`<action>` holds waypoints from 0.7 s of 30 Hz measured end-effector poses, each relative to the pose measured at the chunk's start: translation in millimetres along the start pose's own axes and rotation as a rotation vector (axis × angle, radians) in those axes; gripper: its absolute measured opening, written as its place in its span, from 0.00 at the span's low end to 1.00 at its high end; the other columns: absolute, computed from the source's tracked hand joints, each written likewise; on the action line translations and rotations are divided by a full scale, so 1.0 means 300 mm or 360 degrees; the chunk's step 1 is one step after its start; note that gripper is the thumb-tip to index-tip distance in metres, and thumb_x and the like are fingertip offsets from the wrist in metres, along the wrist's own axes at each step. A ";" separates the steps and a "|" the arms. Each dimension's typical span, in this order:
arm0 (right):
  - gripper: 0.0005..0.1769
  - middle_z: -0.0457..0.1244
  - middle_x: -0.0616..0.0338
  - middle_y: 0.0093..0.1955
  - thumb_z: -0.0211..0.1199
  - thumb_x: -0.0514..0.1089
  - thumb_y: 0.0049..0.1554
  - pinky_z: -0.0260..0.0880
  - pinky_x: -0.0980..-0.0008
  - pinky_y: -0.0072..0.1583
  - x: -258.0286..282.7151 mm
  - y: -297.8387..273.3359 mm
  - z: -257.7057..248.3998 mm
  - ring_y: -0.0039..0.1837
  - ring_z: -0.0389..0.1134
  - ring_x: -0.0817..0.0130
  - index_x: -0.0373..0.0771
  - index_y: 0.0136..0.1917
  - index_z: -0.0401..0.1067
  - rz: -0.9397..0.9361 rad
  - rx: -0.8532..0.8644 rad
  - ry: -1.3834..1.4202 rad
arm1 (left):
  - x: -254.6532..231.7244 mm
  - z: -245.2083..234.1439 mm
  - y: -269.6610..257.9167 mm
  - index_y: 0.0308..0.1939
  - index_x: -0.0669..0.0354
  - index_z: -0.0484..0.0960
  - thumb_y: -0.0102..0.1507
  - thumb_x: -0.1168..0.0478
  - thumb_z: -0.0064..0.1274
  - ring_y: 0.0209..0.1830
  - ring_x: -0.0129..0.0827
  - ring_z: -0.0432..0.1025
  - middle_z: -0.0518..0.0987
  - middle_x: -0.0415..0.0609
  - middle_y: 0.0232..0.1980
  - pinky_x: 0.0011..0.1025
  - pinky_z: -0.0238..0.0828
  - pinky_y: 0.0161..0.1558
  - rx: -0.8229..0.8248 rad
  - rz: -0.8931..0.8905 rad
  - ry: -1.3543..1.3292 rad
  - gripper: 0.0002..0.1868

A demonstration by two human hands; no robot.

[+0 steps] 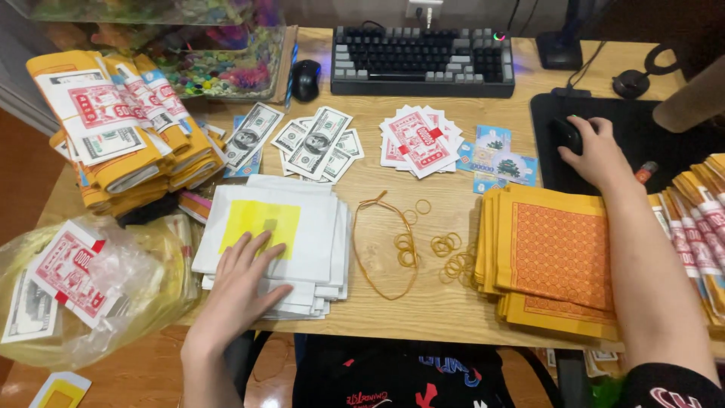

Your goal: The person places stacks of paper money into yellow envelopes, folds the envelopes shut, and secures them with rubber bands. The person repeats this process for multiple envelopes, handling both US dollar and red paper money designs.

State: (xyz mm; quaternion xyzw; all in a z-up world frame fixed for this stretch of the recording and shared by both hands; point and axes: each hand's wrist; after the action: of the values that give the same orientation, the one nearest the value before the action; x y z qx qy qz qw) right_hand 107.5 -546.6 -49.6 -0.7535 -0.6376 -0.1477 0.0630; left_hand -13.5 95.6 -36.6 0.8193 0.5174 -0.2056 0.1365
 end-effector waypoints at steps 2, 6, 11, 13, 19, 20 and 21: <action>0.36 0.47 0.37 0.69 0.62 0.45 0.53 0.59 0.45 0.63 0.006 0.000 -0.003 0.63 0.60 0.34 0.43 0.74 0.58 0.0018 0.0003 0.0010 | 0.016 0.007 -0.003 0.62 0.45 0.69 0.56 0.48 0.59 0.76 0.50 0.47 0.62 0.47 0.72 0.48 0.42 0.69 -0.0067 0.0000 0.0037 0.31; 0.36 0.47 0.38 0.70 0.62 0.44 0.52 0.58 0.45 0.64 0.023 -0.005 -0.005 0.62 0.60 0.32 0.44 0.73 0.58 0.0024 0.0019 0.0024 | 0.027 -0.005 -0.020 0.61 0.50 0.70 0.57 0.50 0.58 0.72 0.46 0.56 0.65 0.52 0.70 0.43 0.50 0.68 -0.0259 0.0074 0.0159 0.29; 0.37 0.48 0.39 0.69 0.62 0.45 0.52 0.59 0.45 0.64 0.012 -0.001 0.002 0.63 0.60 0.34 0.44 0.73 0.58 0.0035 0.0001 0.0012 | 0.027 -0.022 -0.030 0.61 0.51 0.70 0.57 0.51 0.56 0.73 0.46 0.55 0.64 0.52 0.71 0.44 0.49 0.68 -0.0209 0.0045 0.0195 0.28; 0.36 0.48 0.36 0.68 0.63 0.44 0.52 0.59 0.48 0.64 -0.015 -0.004 0.012 0.63 0.59 0.35 0.42 0.73 0.60 -0.0060 -0.0060 0.0028 | 0.037 -0.015 -0.030 0.61 0.52 0.70 0.57 0.52 0.56 0.73 0.47 0.55 0.65 0.51 0.71 0.45 0.50 0.67 -0.0213 0.0071 0.0245 0.29; 0.36 0.48 0.37 0.68 0.64 0.44 0.51 0.56 0.58 0.68 -0.078 0.036 0.053 0.61 0.62 0.39 0.41 0.72 0.60 -0.0130 -0.0088 0.0099 | 0.040 -0.006 0.009 0.67 0.47 0.63 0.57 0.44 0.51 0.79 0.46 0.44 0.56 0.45 0.76 0.52 0.46 0.70 0.0087 -0.0098 0.0543 0.36; 0.36 0.48 0.37 0.68 0.64 0.44 0.51 0.56 0.58 0.68 -0.048 0.011 0.015 0.61 0.62 0.39 0.41 0.72 0.60 -0.0098 -0.0104 0.0089 | 0.046 0.006 0.018 0.67 0.47 0.63 0.57 0.44 0.51 0.79 0.46 0.44 0.56 0.45 0.76 0.52 0.46 0.70 0.0093 -0.0062 0.0540 0.36; 0.38 0.46 0.40 0.70 0.63 0.45 0.52 0.56 0.57 0.67 -0.003 -0.005 -0.011 0.63 0.61 0.42 0.46 0.74 0.56 -0.0001 -0.0014 0.0092 | 0.056 0.010 0.016 0.68 0.47 0.63 0.57 0.44 0.51 0.78 0.43 0.47 0.58 0.44 0.75 0.51 0.48 0.69 0.0077 -0.0009 0.0575 0.36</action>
State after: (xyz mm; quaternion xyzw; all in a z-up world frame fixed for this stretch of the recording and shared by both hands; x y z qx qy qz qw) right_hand 105.4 -548.2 -46.9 -0.7489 -0.6352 -0.1722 0.0779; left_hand -3.4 105.6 -47.3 0.8445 0.5308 -0.0679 0.0210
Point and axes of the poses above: each hand's wrist, its own y-axis towards the middle knuckle, its own z-axis out of the palm, x = y × z
